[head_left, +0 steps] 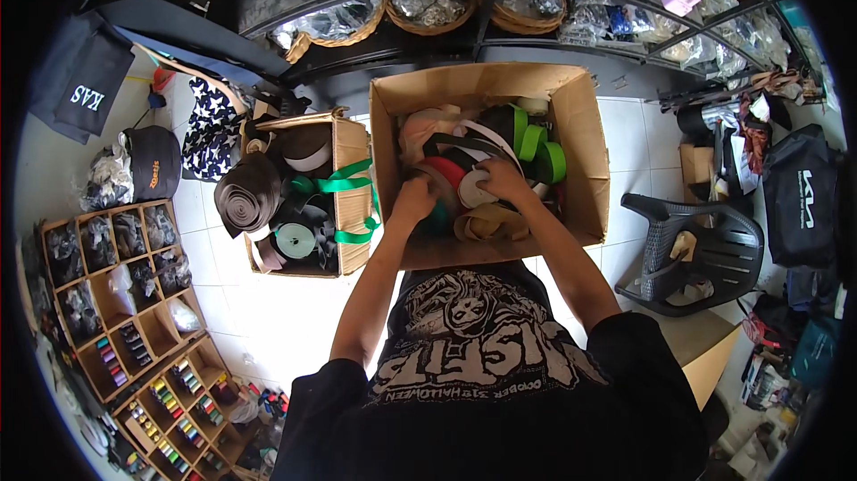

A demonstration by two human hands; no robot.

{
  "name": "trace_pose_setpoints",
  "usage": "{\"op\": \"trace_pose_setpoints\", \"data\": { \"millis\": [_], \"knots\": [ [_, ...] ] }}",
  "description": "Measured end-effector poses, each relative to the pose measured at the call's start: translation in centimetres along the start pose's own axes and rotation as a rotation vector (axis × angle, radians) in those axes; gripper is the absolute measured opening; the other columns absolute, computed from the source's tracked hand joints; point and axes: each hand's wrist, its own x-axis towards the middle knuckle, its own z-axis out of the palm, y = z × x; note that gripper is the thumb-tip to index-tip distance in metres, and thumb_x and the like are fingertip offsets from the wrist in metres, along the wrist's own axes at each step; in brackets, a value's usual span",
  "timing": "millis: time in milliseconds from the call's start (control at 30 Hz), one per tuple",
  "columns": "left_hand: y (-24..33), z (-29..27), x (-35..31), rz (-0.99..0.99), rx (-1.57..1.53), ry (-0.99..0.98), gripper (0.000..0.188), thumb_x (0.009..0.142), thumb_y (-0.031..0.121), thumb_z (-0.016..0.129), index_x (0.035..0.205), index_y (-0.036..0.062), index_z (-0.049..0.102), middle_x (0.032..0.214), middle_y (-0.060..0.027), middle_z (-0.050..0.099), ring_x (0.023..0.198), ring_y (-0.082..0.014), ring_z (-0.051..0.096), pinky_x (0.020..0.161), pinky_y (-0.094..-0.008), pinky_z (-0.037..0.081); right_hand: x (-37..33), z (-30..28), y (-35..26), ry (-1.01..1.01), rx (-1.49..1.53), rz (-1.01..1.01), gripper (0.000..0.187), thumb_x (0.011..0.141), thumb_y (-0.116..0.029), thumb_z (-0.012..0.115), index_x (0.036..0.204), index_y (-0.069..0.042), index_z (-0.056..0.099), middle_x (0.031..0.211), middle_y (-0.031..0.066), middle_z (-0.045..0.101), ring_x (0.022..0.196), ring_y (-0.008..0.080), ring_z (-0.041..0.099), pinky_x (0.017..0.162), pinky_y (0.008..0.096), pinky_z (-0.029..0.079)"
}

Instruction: The person picks up rolls of ribbon from a cardboard box, unrolls a short section of each roll by hand to check it, and then places the rolls onto shelves in a storage room.

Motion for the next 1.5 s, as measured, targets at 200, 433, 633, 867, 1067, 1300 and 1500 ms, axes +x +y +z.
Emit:
{"op": "trace_pose_setpoints", "data": {
  "millis": [200,433,633,867,1067,1300,1500],
  "knots": [
    [0.9,1.5,5.0,0.095,0.244,0.03,0.021,0.08,0.009,0.057,0.1,0.0021,0.06,0.1,-0.0176,0.063,0.094,-0.0377,0.061,0.08,-0.0452,0.051,-2.4,-0.2,-1.5,0.017,-0.145,0.034,0.043,0.071,-0.015,0.071,0.111,-0.003,0.062,0.108,0.0188,0.06,0.105,0.0335,0.057,0.092,0.0408,0.046],
    [0.5,4.6,8.2,0.312,0.664,-0.134,0.02,0.082,0.011,0.054,0.1,0.0059,0.06,0.102,-0.0118,0.061,0.095,-0.0261,0.063,0.073,-0.0404,0.055,-5.3,-0.1,-2.4,-0.035,0.198,-0.031,0.037,0.08,-0.013,0.064,0.115,-0.004,0.059,0.101,0.0154,0.065,0.093,0.0301,0.064,0.083,0.0375,0.05],
    [0.6,3.9,8.4,0.456,0.75,-0.195,0.019,0.085,0.014,0.052,0.094,0.0127,0.068,0.106,-0.0092,0.059,0.096,-0.0248,0.063,0.072,-0.0422,0.053,-5.3,0.8,-2.4,0.048,0.434,0.136,0.029,0.086,-0.014,0.061,0.113,-0.003,0.061,0.095,0.0131,0.07,0.082,0.0238,0.067,0.076,0.0329,0.052],
    [2.2,3.3,8.4,0.436,0.831,-0.43,0.02,0.085,0.017,0.053,0.093,0.016,0.071,0.092,-0.0106,0.068,0.083,-0.0273,0.068,0.072,-0.0419,0.053,-5.7,-0.5,-2.0,-0.246,0.348,0.07,0.029,0.087,-0.019,0.061,0.112,-0.005,0.063,0.094,0.0116,0.07,0.076,0.0196,0.067,0.07,0.0313,0.052],
    [3.0,0.4,7.1,0.535,0.847,-0.253,0.017,0.083,0.015,0.055,0.09,0.0118,0.07,0.08,-0.0084,0.07,0.076,-0.0249,0.069,0.07,-0.0396,0.053,-8.4,-1.6,-3.9,-0.265,0.549,0.256,0.03,0.088,-0.02,0.061,0.115,-0.007,0.062,0.096,0.0087,0.07,0.077,0.0162,0.066,0.071,0.0281,0.052],
    [6.6,-6.1,5.1,0.798,0.826,-0.012,0.01,0.079,0.012,0.055,0.082,0.0067,0.064,0.075,-0.0094,0.067,0.071,-0.0265,0.068,0.061,-0.0391,0.053,-9.7,-1.0,-3.7,0.12,0.616,0.183,0.046,0.08,-0.016,0.068,0.122,-0.004,0.056,0.101,0.0149,0.067,0.091,0.0255,0.066,0.081,0.0337,0.051],
    [13.6,-15.4,1.1,0.611,0.363,-0.02,0.027,0.081,0.014,0.066,0.105,0.0053,0.061,0.082,-0.0172,0.064,0.074,-0.0373,0.062,0.062,-0.0421,0.05,-7.6,-5.9,-8.5,0.788,0.18,-0.144,0.067,0.076,-0.023,0.076,0.132,-0.003,0.045,0.117,0.0165,0.06,0.101,0.0297,0.062,0.082,0.0337,0.05]
  ]
}}
